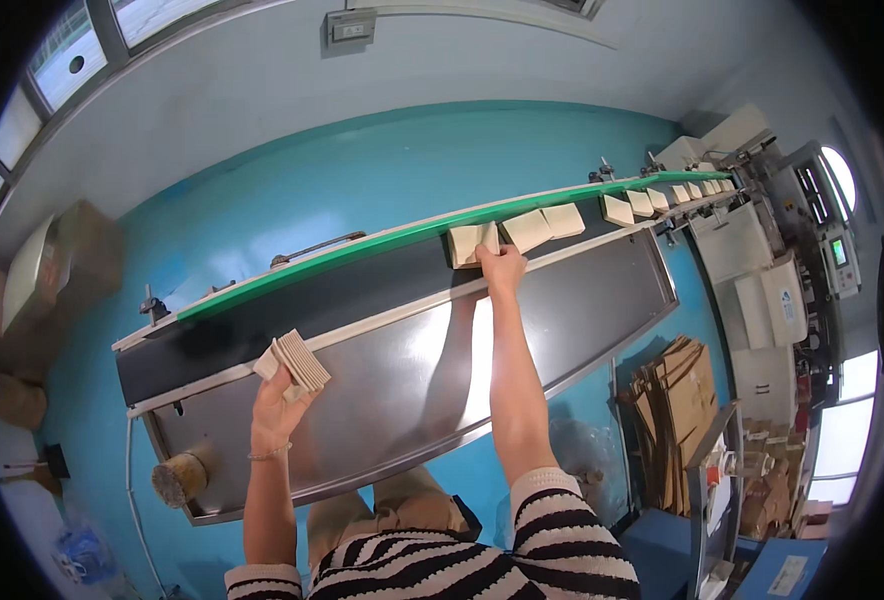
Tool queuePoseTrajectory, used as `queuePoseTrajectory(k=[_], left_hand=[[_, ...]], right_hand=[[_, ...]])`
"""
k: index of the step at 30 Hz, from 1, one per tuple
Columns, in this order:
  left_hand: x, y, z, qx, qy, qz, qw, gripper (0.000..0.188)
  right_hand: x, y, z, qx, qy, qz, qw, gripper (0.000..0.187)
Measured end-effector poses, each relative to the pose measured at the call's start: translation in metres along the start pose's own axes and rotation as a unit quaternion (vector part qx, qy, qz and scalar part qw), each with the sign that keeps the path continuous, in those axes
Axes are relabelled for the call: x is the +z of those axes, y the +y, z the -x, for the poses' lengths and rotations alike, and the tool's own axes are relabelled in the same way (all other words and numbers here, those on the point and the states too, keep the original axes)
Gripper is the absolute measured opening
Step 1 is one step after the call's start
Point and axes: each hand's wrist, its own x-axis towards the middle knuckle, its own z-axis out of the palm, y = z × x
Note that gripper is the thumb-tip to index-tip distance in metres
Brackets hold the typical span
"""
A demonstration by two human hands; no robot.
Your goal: The person is sorting stacks of paper envelopes and placing them onto a moving conveyor belt system in an industrial setting.
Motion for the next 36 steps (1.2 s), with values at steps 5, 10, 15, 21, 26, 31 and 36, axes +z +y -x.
queuePoseTrajectory(k=[5,10,15,21,26,31,36], left_hand=[[0.023,0.005,-0.023,0.031,-0.142,0.047,0.988,0.047],[0.094,0.019,-0.052,0.048,-0.217,0.015,0.975,0.052],[0.098,0.027,-0.055,0.057,-0.151,-0.042,0.986,0.063],[0.081,0.027,-0.044,0.062,-0.068,-0.019,0.996,0.061],[0.069,0.028,-0.042,0.082,-0.067,0.03,0.994,0.054],[0.045,0.019,-0.033,0.102,-0.073,0.079,0.989,0.05],[0.037,0.015,-0.024,0.084,-0.066,0.146,0.983,0.048]], right_hand=[[-0.046,-0.062,0.08,-0.291,-0.027,-0.259,0.921,0.035],[-0.092,-0.122,0.142,-0.454,-0.036,-0.281,0.844,0.045],[-0.096,-0.15,0.175,-0.419,-0.113,-0.342,0.834,0.045],[-0.093,-0.169,0.202,-0.406,-0.22,-0.335,0.822,0.043],[-0.087,-0.17,0.216,-0.35,-0.367,-0.356,0.785,0.043],[-0.083,-0.17,0.234,-0.262,-0.431,-0.413,0.758,0.04],[-0.077,-0.163,0.252,-0.196,-0.459,-0.437,0.748,0.037]])
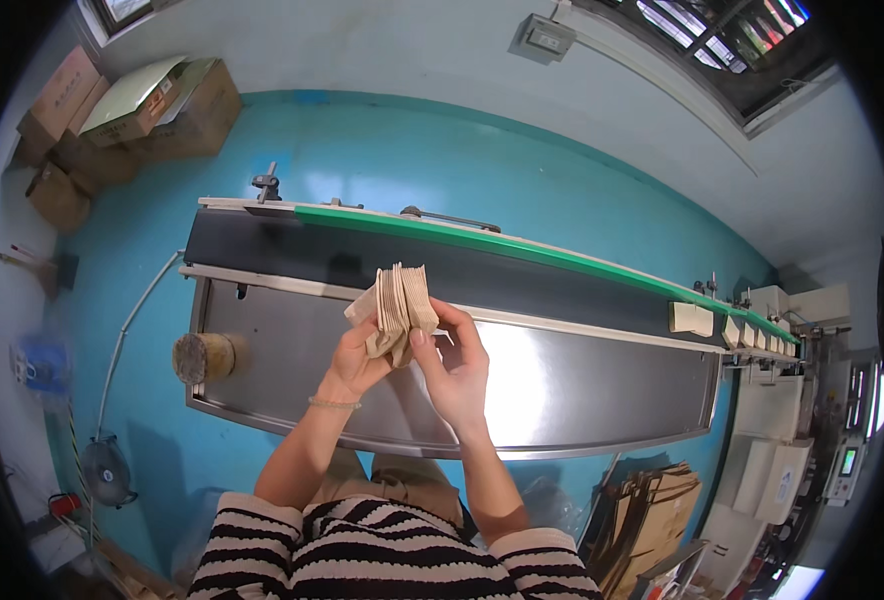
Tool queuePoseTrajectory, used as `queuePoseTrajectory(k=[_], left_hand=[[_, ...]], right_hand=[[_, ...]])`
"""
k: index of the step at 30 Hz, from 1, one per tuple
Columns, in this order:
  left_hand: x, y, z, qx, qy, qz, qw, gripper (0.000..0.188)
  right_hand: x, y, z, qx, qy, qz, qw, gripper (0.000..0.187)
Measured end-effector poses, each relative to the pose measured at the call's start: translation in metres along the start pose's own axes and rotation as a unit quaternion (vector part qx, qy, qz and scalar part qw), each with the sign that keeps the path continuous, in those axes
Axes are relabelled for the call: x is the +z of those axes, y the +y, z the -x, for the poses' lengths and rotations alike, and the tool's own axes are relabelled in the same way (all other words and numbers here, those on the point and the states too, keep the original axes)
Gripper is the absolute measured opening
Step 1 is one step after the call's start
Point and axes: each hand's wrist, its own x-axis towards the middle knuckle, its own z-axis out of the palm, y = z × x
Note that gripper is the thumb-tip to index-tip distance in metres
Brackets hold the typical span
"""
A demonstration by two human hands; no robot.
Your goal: The person is sorting stacks of paper envelopes and placing them onto a moving conveyor belt system in an industrial setting.
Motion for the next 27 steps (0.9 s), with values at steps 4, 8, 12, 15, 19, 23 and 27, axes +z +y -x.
queuePoseTrajectory(k=[4,8,12,15,19,23,27], left_hand=[[-0.008,0.003,0.011,0.01,0.019,-0.001,1.0,0.048],[-0.014,0.007,0.021,0.008,0.03,0.012,0.999,0.047],[-0.019,0.01,0.033,0.014,0.035,0.0,0.999,0.047],[-0.024,0.011,0.041,0.03,0.059,-0.006,0.998,0.047],[-0.034,0.013,0.055,0.026,0.048,0.043,0.998,0.048],[-0.04,0.012,0.066,0.022,0.055,-0.025,0.998,0.048],[-0.065,0.013,0.085,0.034,0.072,-0.039,0.996,0.049]], right_hand=[[0.01,0.006,0.006,0.007,0.004,0.011,1.0,0.037],[0.018,0.012,0.012,0.001,0.002,0.03,1.0,0.037],[0.026,0.016,0.017,0.0,-0.006,0.06,0.998,0.037],[0.032,0.02,0.021,0.007,-0.018,0.059,0.998,0.036],[0.037,0.021,0.029,0.077,-0.014,0.048,0.996,0.036],[0.05,0.03,0.035,-0.058,-0.02,0.225,0.972,0.035],[0.052,0.043,0.047,-0.127,-0.004,0.297,0.946,0.036]])
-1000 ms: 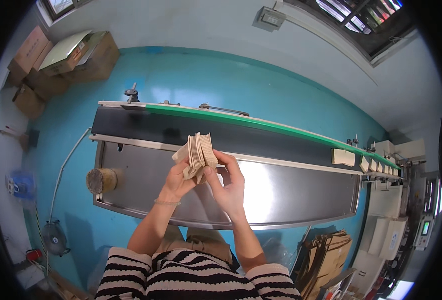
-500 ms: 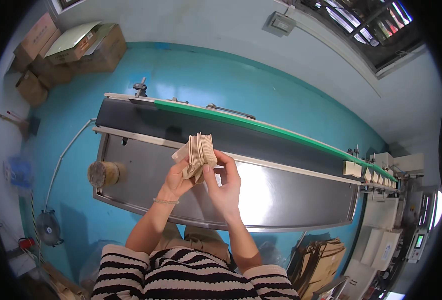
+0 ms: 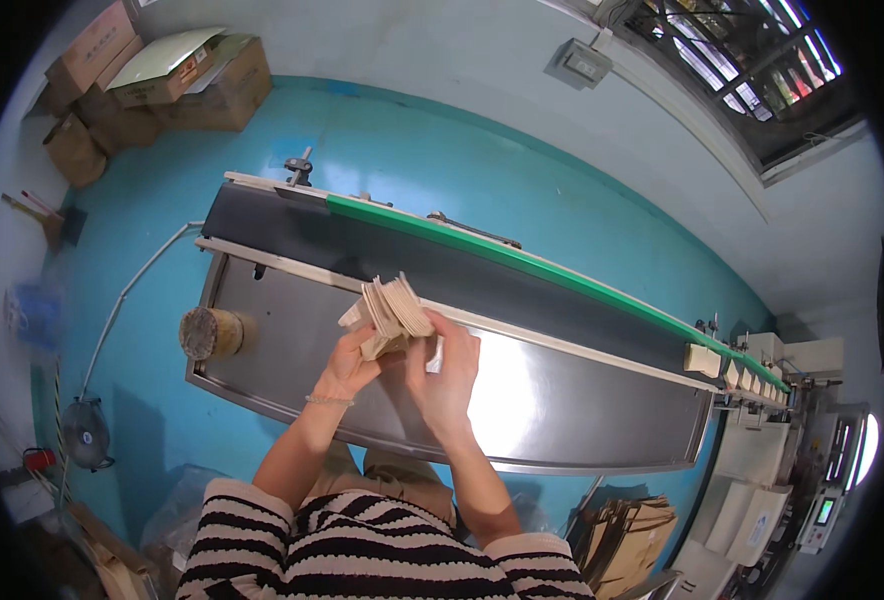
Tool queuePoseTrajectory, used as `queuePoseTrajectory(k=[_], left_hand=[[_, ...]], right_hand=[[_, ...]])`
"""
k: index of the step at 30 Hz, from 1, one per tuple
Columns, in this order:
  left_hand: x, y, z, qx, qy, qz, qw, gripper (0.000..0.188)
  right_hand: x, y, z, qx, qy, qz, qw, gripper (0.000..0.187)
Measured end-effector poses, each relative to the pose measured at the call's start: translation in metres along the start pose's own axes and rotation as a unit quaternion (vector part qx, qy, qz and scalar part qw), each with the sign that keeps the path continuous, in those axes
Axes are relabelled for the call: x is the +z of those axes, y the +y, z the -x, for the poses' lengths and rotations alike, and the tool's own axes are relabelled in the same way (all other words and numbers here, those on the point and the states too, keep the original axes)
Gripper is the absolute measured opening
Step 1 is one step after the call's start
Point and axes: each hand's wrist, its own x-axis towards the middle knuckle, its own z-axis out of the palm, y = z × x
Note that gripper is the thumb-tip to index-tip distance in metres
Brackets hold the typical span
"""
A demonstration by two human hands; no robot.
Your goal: The person is sorting stacks of paper envelopes and placing them onto a moving conveyor belt system in an industrial setting.
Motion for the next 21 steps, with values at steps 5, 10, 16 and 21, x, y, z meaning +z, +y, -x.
queuePoseTrajectory(k=[5,10,16,21], left_hand=[[-0.012,0.012,0.021,0.018,0.028,0.0,0.999,0.05],[-0.03,0.03,0.042,0.028,0.049,-0.008,0.998,0.048],[0.008,0.032,0.05,0.015,0.114,-0.094,0.989,0.047],[-0.004,0.042,0.052,0.063,0.046,-0.655,0.751,0.054]], right_hand=[[-0.003,0.018,0.011,-0.05,0.096,-0.013,0.994,0.034],[0.02,0.051,0.033,0.257,0.06,-0.245,0.933,0.032],[0.03,0.133,0.039,0.414,0.204,-0.509,0.727,0.034],[0.051,0.087,0.089,0.232,-0.027,-0.234,0.944,0.075]])
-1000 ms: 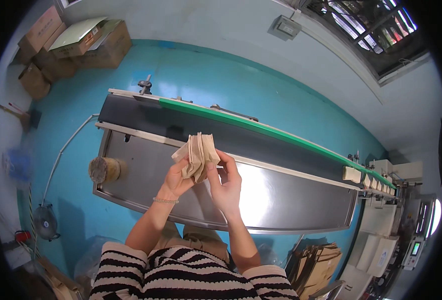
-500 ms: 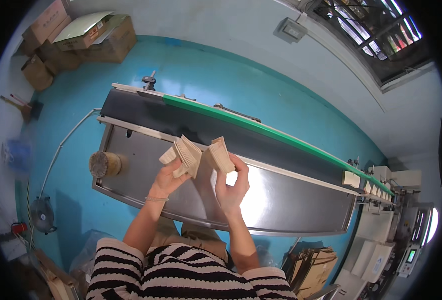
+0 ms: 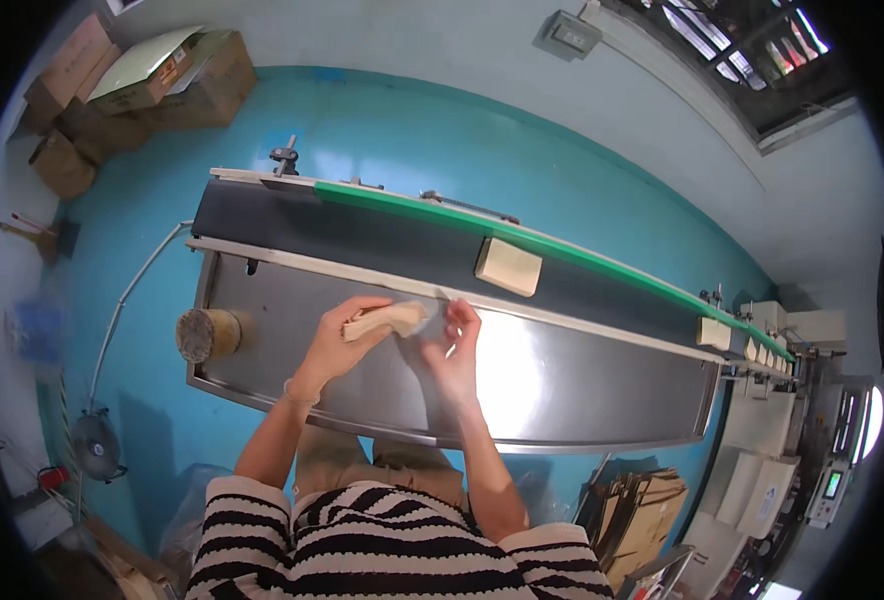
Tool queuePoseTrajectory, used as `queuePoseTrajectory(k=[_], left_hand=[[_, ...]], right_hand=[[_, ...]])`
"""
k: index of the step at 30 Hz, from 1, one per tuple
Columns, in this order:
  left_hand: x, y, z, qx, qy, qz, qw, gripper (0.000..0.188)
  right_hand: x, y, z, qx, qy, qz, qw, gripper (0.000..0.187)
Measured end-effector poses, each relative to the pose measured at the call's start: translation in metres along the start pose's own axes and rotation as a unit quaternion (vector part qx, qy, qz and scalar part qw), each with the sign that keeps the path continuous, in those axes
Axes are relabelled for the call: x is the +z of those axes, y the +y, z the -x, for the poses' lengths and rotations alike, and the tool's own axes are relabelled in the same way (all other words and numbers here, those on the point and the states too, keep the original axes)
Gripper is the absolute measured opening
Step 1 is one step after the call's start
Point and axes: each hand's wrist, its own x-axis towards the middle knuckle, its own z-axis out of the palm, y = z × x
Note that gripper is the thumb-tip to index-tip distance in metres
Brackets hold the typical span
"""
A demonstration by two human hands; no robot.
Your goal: The person is sorting stacks of paper envelopes and placing them onto a moving conveyor belt system in an industrial setting.
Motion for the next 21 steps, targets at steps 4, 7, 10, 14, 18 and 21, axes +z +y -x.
queuePoseTrajectory(k=[4,7,10,14,18,21], left_hand=[[0.0,-0.008,0.007,0.098,0.024,-0.145,0.984,0.062],[0.007,-0.026,0.02,0.09,0.096,-0.054,0.99,0.065],[0.005,-0.028,0.023,0.072,0.134,0.012,0.988,0.071],[-0.011,-0.028,0.031,0.064,0.11,-0.037,0.991,0.047],[-0.015,-0.025,0.036,-0.011,0.15,-0.039,0.988,0.025],[-0.003,-0.054,0.033,-0.026,0.233,0.105,0.966,0.027]], right_hand=[[0.019,0.012,0.004,-0.067,-0.111,0.059,0.99,0.076],[0.038,0.013,0.007,-0.033,-0.153,-0.003,0.988,0.074],[0.056,0.012,0.014,-0.023,-0.161,-0.057,0.985,0.072],[0.051,0.021,0.016,-0.001,-0.134,-0.015,0.991,0.045],[0.032,0.031,0.002,0.083,-0.112,-0.022,0.99,0.02],[-0.002,0.03,-0.049,0.081,-0.046,-0.007,0.996,0.028]])
